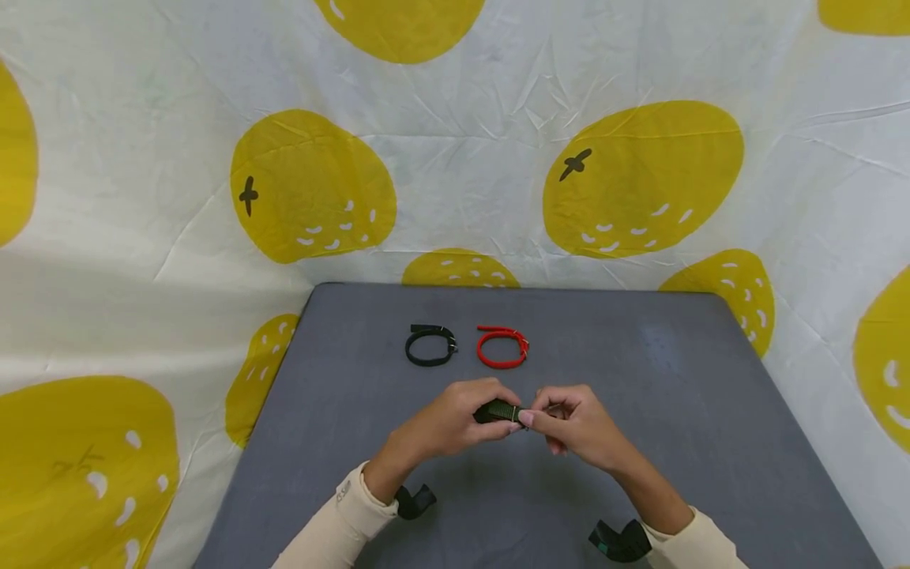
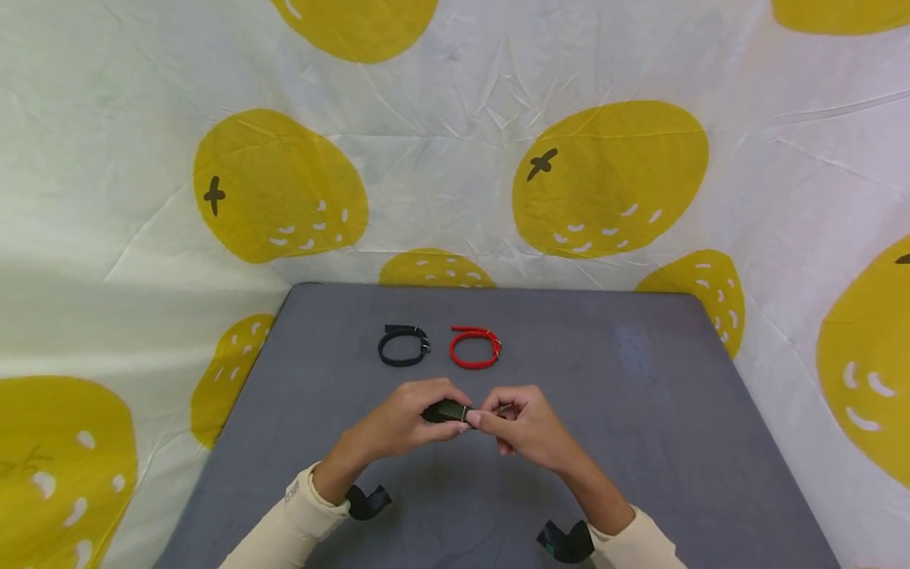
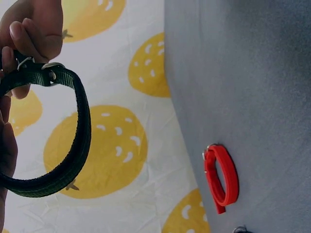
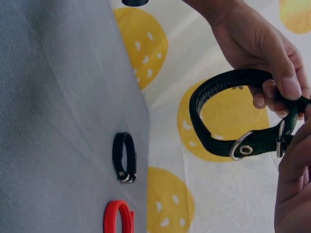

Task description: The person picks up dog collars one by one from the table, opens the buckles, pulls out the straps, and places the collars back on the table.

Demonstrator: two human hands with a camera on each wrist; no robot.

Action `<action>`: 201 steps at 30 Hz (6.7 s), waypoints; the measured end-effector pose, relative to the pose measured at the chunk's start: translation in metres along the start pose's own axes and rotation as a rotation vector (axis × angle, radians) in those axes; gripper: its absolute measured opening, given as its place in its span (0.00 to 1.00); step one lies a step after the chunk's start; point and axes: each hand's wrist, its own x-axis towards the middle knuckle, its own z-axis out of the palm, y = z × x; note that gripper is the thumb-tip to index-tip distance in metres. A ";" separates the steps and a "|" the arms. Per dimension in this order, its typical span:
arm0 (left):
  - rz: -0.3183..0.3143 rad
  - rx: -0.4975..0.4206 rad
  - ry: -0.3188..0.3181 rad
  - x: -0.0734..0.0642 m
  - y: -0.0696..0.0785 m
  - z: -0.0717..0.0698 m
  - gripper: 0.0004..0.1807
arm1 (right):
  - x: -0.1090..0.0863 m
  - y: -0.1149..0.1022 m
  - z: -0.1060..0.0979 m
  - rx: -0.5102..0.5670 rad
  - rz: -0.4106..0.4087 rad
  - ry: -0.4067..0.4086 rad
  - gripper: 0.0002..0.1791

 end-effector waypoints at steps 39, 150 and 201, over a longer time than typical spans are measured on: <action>-0.002 -0.002 0.044 0.002 0.005 -0.002 0.11 | 0.003 -0.006 0.008 -0.168 -0.093 0.122 0.18; 0.040 0.235 -0.010 -0.005 -0.007 -0.004 0.10 | -0.004 0.002 0.023 -0.059 -0.066 0.352 0.12; -0.184 -0.238 0.015 0.009 0.008 -0.004 0.12 | -0.009 0.016 0.004 0.175 -0.095 0.012 0.05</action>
